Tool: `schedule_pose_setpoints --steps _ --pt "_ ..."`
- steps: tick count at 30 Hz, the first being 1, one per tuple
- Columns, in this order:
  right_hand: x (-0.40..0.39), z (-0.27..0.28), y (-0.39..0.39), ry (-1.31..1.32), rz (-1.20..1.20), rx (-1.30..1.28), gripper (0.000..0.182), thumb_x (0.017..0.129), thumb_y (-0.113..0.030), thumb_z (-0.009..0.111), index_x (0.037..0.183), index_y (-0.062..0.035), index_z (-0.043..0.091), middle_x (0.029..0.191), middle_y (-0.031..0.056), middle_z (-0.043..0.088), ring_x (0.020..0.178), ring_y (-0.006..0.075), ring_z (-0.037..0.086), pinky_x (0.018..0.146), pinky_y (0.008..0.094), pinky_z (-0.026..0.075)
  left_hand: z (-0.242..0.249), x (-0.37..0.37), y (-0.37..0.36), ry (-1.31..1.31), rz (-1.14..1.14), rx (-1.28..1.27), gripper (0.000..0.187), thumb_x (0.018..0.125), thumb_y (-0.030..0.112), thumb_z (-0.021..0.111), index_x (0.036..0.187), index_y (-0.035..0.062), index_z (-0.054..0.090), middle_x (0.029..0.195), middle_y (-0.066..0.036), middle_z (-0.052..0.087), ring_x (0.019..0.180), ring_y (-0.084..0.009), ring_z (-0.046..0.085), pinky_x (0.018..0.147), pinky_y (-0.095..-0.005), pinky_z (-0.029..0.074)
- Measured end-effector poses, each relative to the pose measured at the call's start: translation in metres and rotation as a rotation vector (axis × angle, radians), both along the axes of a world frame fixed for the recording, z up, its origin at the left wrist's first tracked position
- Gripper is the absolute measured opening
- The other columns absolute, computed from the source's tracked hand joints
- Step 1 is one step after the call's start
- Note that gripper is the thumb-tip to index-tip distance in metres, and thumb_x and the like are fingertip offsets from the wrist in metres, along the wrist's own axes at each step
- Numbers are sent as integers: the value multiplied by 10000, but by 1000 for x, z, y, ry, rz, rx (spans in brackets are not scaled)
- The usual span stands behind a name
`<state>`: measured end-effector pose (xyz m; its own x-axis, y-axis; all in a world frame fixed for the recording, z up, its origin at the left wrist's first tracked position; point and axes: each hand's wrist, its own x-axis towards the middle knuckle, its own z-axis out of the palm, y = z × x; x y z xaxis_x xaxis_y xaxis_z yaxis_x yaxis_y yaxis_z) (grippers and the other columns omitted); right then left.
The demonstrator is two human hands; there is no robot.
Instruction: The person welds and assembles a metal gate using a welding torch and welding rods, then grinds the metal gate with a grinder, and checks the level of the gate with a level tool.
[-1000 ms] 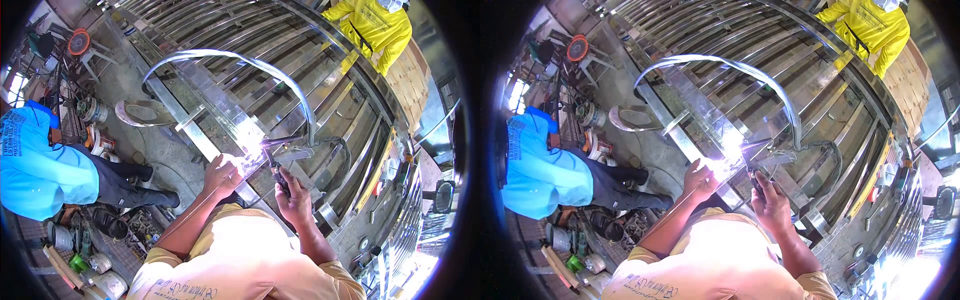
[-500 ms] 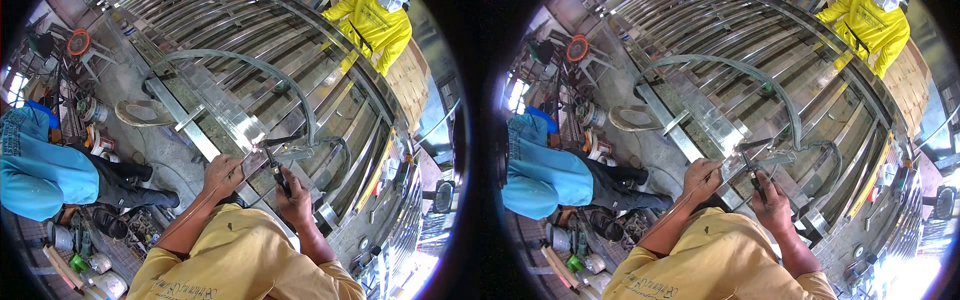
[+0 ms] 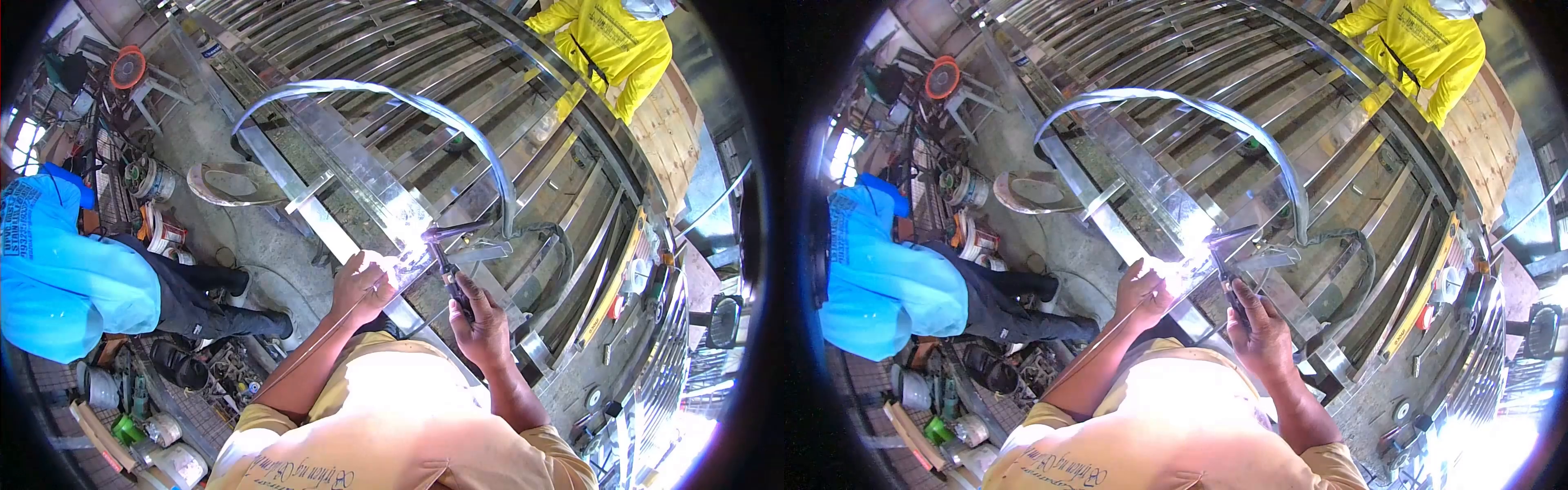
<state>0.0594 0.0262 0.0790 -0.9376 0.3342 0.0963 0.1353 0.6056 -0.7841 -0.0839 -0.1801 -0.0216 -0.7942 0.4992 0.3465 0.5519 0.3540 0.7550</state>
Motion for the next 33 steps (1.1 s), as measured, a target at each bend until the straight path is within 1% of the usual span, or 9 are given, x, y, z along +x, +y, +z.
schedule_pose_setpoints --steps 5,8,11,14,21,24,30,32,33 --pt "-1 6 -1 -76 -44 -33 530 914 -89 718 1423 -146 583 1050 177 706 856 303 726 771 375 578 31 -2 11 97 48 81 229 798 81 736 1026 98 742 926 -104 687 823 -328 675 710 -419 554" --pt "0 5 -1 -36 -61 -3 547 907 -59 728 1428 -128 576 905 86 656 724 156 613 697 305 524 37 -1 10 69 56 72 231 797 75 728 1026 95 749 931 -109 689 831 -329 677 714 -422 556" --pt "1 7 1 -86 -81 -52 531 913 -93 717 1423 -138 579 1026 177 700 816 284 707 759 369 570 38 1 11 56 72 46 225 798 76 722 1021 90 756 935 -117 690 840 -331 679 722 -424 557" --pt "2 9 4 -118 -91 -43 540 917 -88 716 1434 -132 566 963 152 684 757 230 665 717 353 554 38 1 10 47 75 47 216 801 80 718 1013 85 760 943 -126 693 853 -333 682 737 -427 558" --pt "7 6 15 13 -174 -44 564 940 -90 719 1467 -72 519 724 -20 492 632 75 437 582 249 415 37 -2 10 67 48 46 211 859 106 691 1052 46 753 925 -151 707 826 -328 687 730 -416 555" --pt "9 5 23 16 -159 -49 562 950 -89 708 1474 -60 507 715 -29 487 627 73 429 575 250 411 34 -2 9 65 41 32 207 865 121 695 1050 48 752 927 -153 705 833 -338 684 728 -429 551" --pt "19 -10 39 -19 -196 -177 556 967 -88 685 1486 -56 489 948 -20 648 747 53 514 691 228 461 39 -4 7 7 18 -9 247 813 102 730 1055 55 746 970 -143 676 863 -337 663 756 -436 554" --pt "16 -8 43 9 -186 -209 571 971 -79 678 1499 -48 466 1009 -3 674 781 54 540 724 224 470 44 -4 7 -27 14 -8 219 853 119 708 1058 56 752 945 -143 686 854 -336 664 762 -439 545" --pt "17 -8 46 15 -183 -210 574 985 -75 667 1508 -31 435 1130 34 695 829 64 561 758 228 477 45 -5 8 -43 10 -8 208 873 127 697 1060 57 754 933 -143 692 849 -335 665 765 -441 540"
